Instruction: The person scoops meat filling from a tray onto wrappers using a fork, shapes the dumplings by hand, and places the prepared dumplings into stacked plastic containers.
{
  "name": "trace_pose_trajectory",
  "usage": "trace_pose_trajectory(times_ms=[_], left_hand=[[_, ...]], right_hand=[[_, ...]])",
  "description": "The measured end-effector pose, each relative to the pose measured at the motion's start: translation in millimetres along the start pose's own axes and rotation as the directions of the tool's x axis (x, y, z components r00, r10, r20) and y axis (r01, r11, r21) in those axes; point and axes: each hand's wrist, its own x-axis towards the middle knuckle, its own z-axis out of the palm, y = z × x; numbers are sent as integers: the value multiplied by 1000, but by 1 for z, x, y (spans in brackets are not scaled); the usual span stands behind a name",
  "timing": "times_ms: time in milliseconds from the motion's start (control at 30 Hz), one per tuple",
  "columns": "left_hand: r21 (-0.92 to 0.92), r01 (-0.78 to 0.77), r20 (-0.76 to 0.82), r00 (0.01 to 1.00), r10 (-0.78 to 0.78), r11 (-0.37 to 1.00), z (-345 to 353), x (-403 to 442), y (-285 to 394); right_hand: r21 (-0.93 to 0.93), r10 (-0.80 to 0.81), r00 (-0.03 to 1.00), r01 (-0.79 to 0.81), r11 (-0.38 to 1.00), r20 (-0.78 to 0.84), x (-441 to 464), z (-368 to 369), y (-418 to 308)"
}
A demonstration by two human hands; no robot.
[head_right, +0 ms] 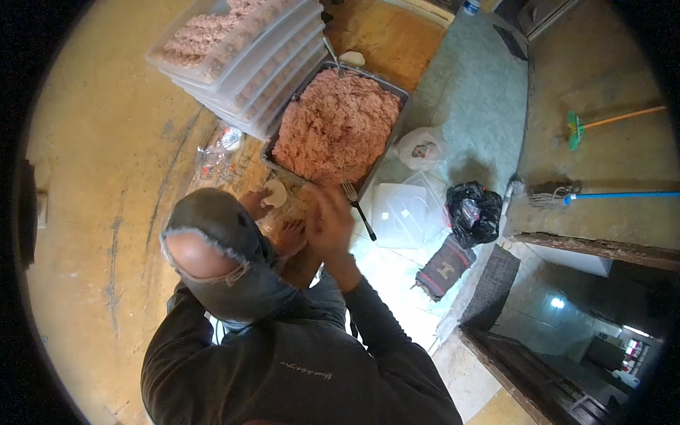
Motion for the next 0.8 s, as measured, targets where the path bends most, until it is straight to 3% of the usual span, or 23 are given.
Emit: trace_pose_trajectory(times_ms=[67, 100, 200, 267, 300, 367, 500, 600, 667, 700, 767, 800], left_hand=[[17, -27, -24, 999, 27, 1000, -2, 3, 3], [35, -44, -43, 998, 46, 998, -2, 2, 1], [52, -85, -74, 993, 88, 995, -1, 7, 6], [74, -118, -104, 987, 125, 990, -1, 5, 6], [91, -128, -123, 983, 139, 988, -2, 5, 7], [131, -149, -155, 973, 169, 980, -3, 3, 7], [213, -184, -184, 957, 225, 960, -3, 14, 4], [138, -323, -233, 908, 348, 936, -6, 15, 0], [43, -484, -331, 819, 470, 874, -11, 16, -1], [22, -492, -323, 821, 472, 870, -11, 21, -5], [30, -688, -302, 685, 663, 725, -7, 29, -15], [17, -692, -308, 683, 663, 721, -4, 35, -19]], right_hand=[[-35, -5, 999, 3, 999, -46, 42, -37, -10], [-141, -104, 994, 97, 985, -41, 62, -47, -3], [-300, -34, 999, 39, 953, 23, 80, -40, 49], [-514, 54, 989, 26, 857, 140, 72, -22, 95], [-520, 58, 989, 20, 854, 133, 68, -17, 106], [-701, 116, 972, 61, 711, 203, 55, -11, 118], [-801, 204, 960, 32, 598, 191, 35, -25, 87], [-682, 154, 987, -88, 726, 37, 21, -36, 68], [-755, 329, 944, -212, 620, 6, 1, -36, 68], [-762, 438, 899, -286, 581, -3, -15, -35, 72], [-755, 645, 764, -419, 505, 8, -33, -28, 73], [-720, 678, 735, -465, 514, 9, -35, -24, 71]])
